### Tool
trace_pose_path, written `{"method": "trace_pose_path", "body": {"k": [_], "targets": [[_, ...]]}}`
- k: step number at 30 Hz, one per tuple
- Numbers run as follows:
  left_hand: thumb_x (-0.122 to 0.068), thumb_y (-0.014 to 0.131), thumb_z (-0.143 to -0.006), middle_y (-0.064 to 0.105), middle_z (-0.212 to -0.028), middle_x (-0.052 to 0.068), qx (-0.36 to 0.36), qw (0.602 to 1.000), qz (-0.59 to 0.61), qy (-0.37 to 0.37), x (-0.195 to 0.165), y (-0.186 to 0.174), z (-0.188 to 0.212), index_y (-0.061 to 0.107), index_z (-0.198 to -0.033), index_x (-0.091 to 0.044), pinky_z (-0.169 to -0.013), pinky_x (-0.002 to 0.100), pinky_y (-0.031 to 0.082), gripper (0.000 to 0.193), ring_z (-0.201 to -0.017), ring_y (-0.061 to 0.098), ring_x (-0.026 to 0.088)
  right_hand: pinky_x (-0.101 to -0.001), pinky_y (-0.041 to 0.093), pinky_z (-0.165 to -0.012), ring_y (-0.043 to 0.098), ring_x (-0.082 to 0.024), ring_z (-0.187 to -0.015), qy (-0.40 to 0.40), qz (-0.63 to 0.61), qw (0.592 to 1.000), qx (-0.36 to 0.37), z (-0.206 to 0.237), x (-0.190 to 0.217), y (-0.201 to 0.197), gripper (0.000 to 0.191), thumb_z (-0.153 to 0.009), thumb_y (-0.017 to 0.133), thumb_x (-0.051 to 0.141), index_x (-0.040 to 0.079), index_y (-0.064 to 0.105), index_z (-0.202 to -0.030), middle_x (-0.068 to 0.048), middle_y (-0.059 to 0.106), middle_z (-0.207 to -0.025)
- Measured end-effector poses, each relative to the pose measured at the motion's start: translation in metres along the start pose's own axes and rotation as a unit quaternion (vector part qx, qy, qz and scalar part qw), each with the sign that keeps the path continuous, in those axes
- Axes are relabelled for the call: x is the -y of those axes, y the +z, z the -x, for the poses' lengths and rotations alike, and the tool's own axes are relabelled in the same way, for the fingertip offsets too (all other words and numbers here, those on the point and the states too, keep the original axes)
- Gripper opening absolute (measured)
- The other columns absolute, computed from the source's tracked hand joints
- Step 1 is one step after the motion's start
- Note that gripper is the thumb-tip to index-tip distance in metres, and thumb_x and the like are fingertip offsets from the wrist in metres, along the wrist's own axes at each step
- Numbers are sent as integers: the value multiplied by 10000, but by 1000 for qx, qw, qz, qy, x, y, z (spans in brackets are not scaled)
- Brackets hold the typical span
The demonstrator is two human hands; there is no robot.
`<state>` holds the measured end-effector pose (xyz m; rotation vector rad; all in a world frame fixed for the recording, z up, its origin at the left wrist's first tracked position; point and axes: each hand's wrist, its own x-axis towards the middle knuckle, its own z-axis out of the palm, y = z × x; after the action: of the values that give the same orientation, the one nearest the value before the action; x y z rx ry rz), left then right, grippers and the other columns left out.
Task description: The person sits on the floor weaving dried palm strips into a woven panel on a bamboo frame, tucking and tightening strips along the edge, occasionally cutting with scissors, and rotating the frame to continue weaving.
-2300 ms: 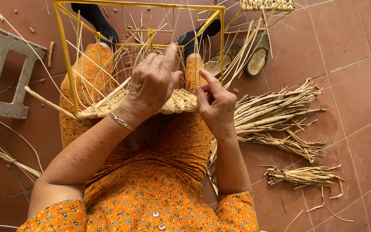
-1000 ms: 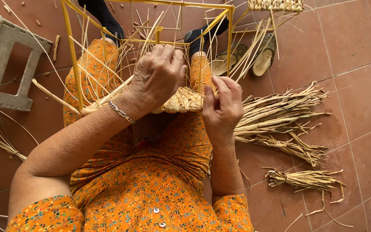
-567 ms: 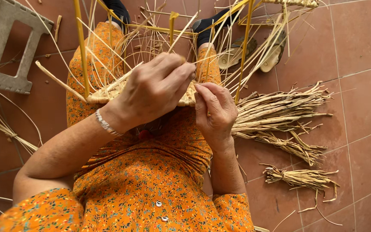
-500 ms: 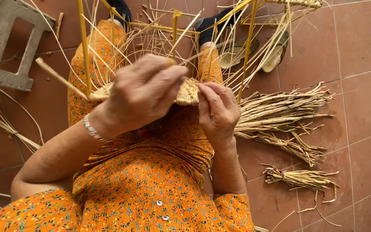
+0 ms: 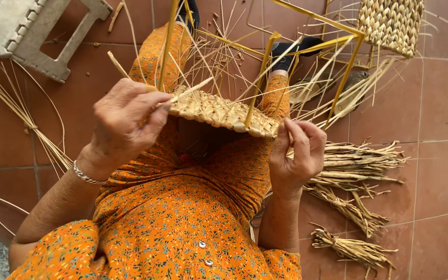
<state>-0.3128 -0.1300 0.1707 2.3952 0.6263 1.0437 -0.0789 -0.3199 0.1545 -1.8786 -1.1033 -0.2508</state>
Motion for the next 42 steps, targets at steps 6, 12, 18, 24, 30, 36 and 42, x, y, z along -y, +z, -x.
{"method": "trace_pose_path", "body": {"k": [6, 12, 18, 24, 30, 36, 42], "targets": [[-64, 771, -939, 706, -1054, 129, 51, 998, -29, 31, 1, 14, 4, 707, -1139, 2, -851, 403, 570, 220, -940, 664, 291, -339, 542, -847, 656, -225, -965, -149, 27, 984, 98, 3, 23, 20, 286, -953, 775, 21, 8, 706, -1230, -92, 705, -1245], [-127, 763, -941, 714, -1100, 137, 82, 996, -33, 24, -3, 21, -4, 635, -1287, 5, -861, 405, 550, 392, -953, 679, 299, -392, 503, -982, 619, -280, -1073, -147, 70, 973, 162, -2, 50, 43, 410, -942, 723, 19, -20, 653, -1344, -118, 678, -1366], [-141, 768, -893, 676, -1081, 129, 94, 994, -41, 36, 7, 16, -7, 654, -1288, -12, -830, 414, 530, 431, -932, 632, 298, -505, 424, -1186, 565, -362, -1365, -212, 38, 957, 193, -9, 60, 83, 416, -964, 695, 53, -50, 595, -1355, -182, 584, -1451], [-187, 752, -928, 640, -974, 89, 130, 987, -81, 44, 6, 18, -4, 701, -1057, -60, -821, 414, 519, 188, -903, 602, 281, -460, 527, -1082, 645, -357, -1233, -167, -9, 943, 289, -12, 47, 86, 289, -1011, 691, 89, -46, 649, -1264, -177, 658, -1302], [-183, 738, -941, 650, -976, 88, 141, 986, -85, 30, -2, 19, -5, 713, -1045, -55, -822, 421, 514, 166, -907, 597, 288, -448, 546, -1041, 648, -365, -1201, -131, -48, 933, 332, -20, 44, 79, 259, -1013, 688, 101, -28, 663, -1236, -186, 676, -1291], [-42, 744, -931, 677, -1148, 147, 54, 998, 19, 23, 3, 10, 1, 676, -1214, 2, -930, 410, 564, 294, -1065, 660, 316, -511, 461, -1163, 549, -397, -1346, -160, -11, 981, 108, 4, 59, 53, 303, -966, 748, 91, -17, 668, -1237, -226, 553, -1441], [26, 765, -942, 686, -1063, 124, 28, 997, 57, 40, 5, 5, -5, 705, -1153, -11, -862, 408, 580, 222, -979, 680, 301, -418, 519, -1094, 607, -310, -1234, -98, 6, 994, 44, 21, 43, 25, 201, -951, 779, 34, 65, 720, -1141, -110, 678, -1276]]}}
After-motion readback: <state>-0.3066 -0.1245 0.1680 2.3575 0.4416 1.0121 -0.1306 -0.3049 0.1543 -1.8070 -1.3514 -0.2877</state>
